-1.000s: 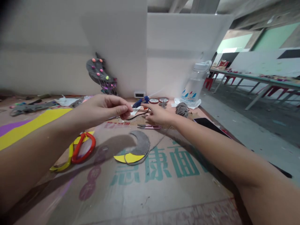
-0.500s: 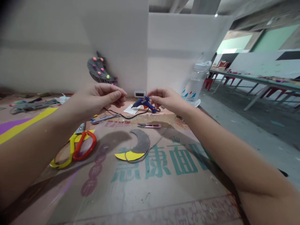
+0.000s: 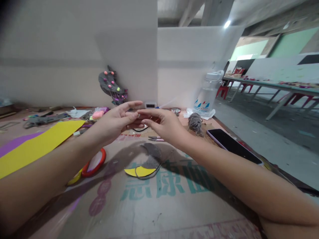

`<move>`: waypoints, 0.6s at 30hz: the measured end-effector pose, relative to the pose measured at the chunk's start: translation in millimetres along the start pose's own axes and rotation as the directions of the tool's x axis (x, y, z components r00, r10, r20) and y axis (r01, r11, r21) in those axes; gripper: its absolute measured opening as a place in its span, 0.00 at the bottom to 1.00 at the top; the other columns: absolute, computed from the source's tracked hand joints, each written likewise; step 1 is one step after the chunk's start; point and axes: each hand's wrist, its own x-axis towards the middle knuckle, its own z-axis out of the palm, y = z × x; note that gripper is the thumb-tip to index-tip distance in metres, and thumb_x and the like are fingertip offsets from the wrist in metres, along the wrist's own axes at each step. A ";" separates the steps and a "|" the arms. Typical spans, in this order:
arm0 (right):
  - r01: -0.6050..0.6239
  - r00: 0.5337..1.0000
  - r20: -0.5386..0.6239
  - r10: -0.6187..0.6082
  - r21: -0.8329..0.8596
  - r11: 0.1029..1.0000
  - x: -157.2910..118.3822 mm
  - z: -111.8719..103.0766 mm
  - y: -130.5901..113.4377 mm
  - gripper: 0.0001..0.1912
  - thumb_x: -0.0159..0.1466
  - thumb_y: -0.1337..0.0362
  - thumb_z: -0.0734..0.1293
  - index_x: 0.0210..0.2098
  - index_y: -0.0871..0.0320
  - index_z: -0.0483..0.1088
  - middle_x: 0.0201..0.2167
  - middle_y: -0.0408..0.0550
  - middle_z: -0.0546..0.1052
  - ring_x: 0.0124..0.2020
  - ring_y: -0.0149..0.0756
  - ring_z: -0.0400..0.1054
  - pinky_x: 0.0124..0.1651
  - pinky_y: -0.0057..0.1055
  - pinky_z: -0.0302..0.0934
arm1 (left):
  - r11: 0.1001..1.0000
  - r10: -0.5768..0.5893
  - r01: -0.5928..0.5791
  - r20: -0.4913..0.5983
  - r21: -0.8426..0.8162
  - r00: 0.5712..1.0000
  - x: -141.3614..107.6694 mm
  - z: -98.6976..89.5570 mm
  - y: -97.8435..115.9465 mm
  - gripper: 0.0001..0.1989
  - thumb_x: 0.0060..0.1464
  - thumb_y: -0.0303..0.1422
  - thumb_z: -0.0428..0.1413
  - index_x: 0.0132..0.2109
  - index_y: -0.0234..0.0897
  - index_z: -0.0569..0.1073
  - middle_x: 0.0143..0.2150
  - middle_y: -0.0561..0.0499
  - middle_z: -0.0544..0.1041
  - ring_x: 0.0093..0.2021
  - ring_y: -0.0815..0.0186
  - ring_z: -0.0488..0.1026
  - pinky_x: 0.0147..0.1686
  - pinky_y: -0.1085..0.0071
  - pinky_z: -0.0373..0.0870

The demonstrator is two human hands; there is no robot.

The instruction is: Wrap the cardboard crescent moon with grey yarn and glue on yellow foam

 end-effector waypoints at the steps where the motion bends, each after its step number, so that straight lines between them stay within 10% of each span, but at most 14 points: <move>1: 0.050 0.998 -0.040 -0.051 -0.025 0.998 -0.7 1.3 1.5 0.12 0.61 0.65 0.69 0.44 0.54 0.78 0.40 0.47 0.80 0.36 0.34 0.73 0.40 0.33 0.70 | 1.000 -0.005 0.005 0.005 0.003 1.000 -1.3 2.4 -0.9 0.26 0.57 0.35 0.60 0.61 0.38 0.64 0.43 0.46 0.81 0.41 0.65 0.80 0.47 0.67 0.73; 8: 0.068 0.992 -0.098 -0.078 -0.104 0.992 -0.1 -5.3 -4.9 0.04 0.62 0.64 0.68 0.33 0.55 0.77 0.34 0.46 0.78 0.36 0.35 0.71 0.40 0.32 0.66 | 0.994 -0.002 -0.008 0.092 0.109 0.996 -2.8 6.7 -6.7 0.25 0.58 0.46 0.57 0.59 0.40 0.69 0.44 0.44 0.80 0.41 0.64 0.78 0.44 0.66 0.72; 13: 0.012 0.998 -0.064 -0.007 0.065 0.998 1.8 -18.0 -25.8 0.11 0.64 0.55 0.67 0.34 0.57 0.72 0.31 0.44 0.75 0.31 0.31 0.68 0.36 0.29 0.64 | 0.932 -0.034 -0.063 0.259 0.356 0.965 -4.0 3.0 0.1 0.20 0.60 0.48 0.52 0.33 0.35 0.76 0.30 0.51 0.75 0.33 0.69 0.71 0.37 0.72 0.68; 18: 0.030 0.996 -0.088 -0.025 0.061 0.998 7.1 -33.8 -38.4 0.14 0.64 0.53 0.67 0.34 0.57 0.73 0.32 0.45 0.76 0.30 0.30 0.69 0.36 0.29 0.65 | 0.889 0.001 -0.064 0.139 0.454 0.990 -6.6 -0.9 10.0 0.21 0.58 0.51 0.52 0.35 0.37 0.76 0.36 0.49 0.77 0.38 0.65 0.73 0.40 0.70 0.68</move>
